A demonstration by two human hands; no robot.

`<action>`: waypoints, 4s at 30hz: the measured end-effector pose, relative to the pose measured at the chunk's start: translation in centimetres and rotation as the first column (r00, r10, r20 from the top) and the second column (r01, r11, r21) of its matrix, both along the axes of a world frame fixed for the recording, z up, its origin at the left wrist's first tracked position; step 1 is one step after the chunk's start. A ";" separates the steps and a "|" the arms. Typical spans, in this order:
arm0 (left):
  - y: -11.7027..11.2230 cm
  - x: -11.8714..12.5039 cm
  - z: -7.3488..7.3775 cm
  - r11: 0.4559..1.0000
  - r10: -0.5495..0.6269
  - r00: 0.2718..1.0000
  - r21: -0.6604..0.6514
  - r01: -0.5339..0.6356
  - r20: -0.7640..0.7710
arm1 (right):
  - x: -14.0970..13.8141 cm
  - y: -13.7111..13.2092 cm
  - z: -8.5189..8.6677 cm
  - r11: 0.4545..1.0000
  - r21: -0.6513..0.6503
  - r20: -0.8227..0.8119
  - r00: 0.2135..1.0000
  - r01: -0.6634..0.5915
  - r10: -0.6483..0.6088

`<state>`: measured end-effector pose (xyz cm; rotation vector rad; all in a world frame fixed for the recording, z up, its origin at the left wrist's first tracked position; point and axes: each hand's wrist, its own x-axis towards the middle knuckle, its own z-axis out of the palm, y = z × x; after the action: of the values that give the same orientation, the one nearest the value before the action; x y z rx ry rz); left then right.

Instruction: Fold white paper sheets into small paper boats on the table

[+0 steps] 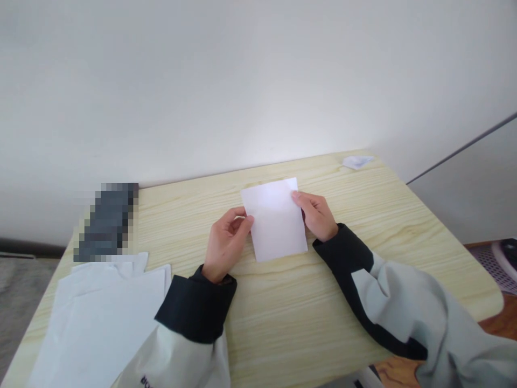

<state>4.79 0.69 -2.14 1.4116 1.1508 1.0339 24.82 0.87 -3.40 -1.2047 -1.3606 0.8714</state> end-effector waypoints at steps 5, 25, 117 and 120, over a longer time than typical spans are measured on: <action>0.2 -0.1 0.0 0.989 -0.136 0.990 -0.051 0.137 0.025 | -0.2 0.0 0.4 0.999 -0.037 -0.006 1.000 -0.006 0.005; 0.3 -0.2 0.0 0.991 -0.030 0.989 -0.121 0.048 0.145 | -0.1 -0.6 0.3 0.962 -0.145 -0.014 0.973 -0.232 0.232; 0.6 -0.2 0.1 0.991 0.001 0.997 -0.135 0.009 0.072 | 0.2 0.1 -0.1 0.977 -0.045 0.145 0.966 -0.211 0.215; 0.6 -0.2 0.1 0.989 0.008 0.998 -0.149 0.001 0.062 | 0.3 0.1 -0.2 0.977 -0.037 0.149 0.966 -0.208 0.211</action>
<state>4.61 1.28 -1.99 1.2515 1.1605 0.9674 25.07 0.97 -3.61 -1.1767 -1.6288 0.9589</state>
